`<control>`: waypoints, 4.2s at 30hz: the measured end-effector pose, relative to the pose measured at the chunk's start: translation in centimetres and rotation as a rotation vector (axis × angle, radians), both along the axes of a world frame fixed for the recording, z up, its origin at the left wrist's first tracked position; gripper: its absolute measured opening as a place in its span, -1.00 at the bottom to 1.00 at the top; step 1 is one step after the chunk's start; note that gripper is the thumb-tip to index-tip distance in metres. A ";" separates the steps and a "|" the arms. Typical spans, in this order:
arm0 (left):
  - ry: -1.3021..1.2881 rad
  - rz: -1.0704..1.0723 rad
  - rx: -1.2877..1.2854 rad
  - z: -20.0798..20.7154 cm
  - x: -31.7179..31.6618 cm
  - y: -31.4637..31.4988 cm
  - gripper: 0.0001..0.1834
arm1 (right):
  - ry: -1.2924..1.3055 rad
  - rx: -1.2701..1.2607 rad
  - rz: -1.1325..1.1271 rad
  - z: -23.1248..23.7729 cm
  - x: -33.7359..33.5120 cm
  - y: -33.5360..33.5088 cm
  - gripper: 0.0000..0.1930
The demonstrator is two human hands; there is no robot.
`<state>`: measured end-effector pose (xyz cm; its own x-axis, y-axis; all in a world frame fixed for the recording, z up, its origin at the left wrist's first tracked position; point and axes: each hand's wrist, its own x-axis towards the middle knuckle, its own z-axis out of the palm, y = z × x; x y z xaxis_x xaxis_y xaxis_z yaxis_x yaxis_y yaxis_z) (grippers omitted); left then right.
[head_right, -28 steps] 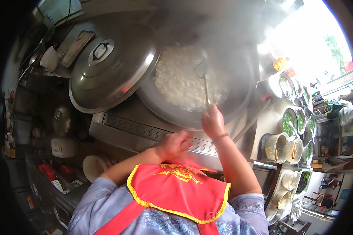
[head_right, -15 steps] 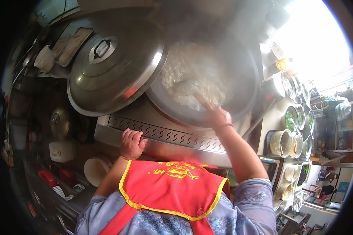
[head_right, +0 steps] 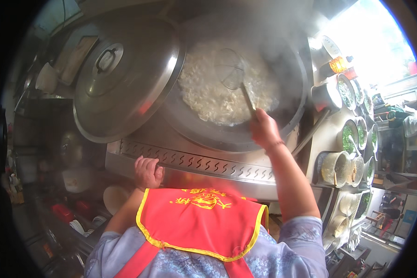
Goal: The person assembles multiple noodle bowls by adding chopped greens, a yellow crumbly topping, and a white creamy sauce. They then ladle hot broth from a large wok into each bowl and place a spoon in each. The bowls are arranged on a stainless steel counter in a commercial kitchen.
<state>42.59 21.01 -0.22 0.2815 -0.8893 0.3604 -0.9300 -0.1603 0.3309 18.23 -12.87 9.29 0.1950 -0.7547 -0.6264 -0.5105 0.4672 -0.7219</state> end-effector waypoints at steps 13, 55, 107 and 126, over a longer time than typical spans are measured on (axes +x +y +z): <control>-0.025 0.022 0.025 0.7 -0.6 -0.8 -0.71 | -0.138 0.134 0.467 -10.2 9.2 -3.9 -0.92; -0.055 0.039 -0.002 0.6 -0.9 -0.5 -0.78 | 0.493 -0.774 0.290 -0.2 -5.8 -5.5 -0.68; -0.071 0.378 -0.319 5.5 18.9 -7.3 -0.78 | 0.066 -1.274 0.263 24.5 16.0 -7.1 -0.74; -0.311 0.766 0.039 -0.6 41.7 -18.2 -0.46 | 0.210 -0.941 -0.008 16.2 -2.8 -18.9 -0.65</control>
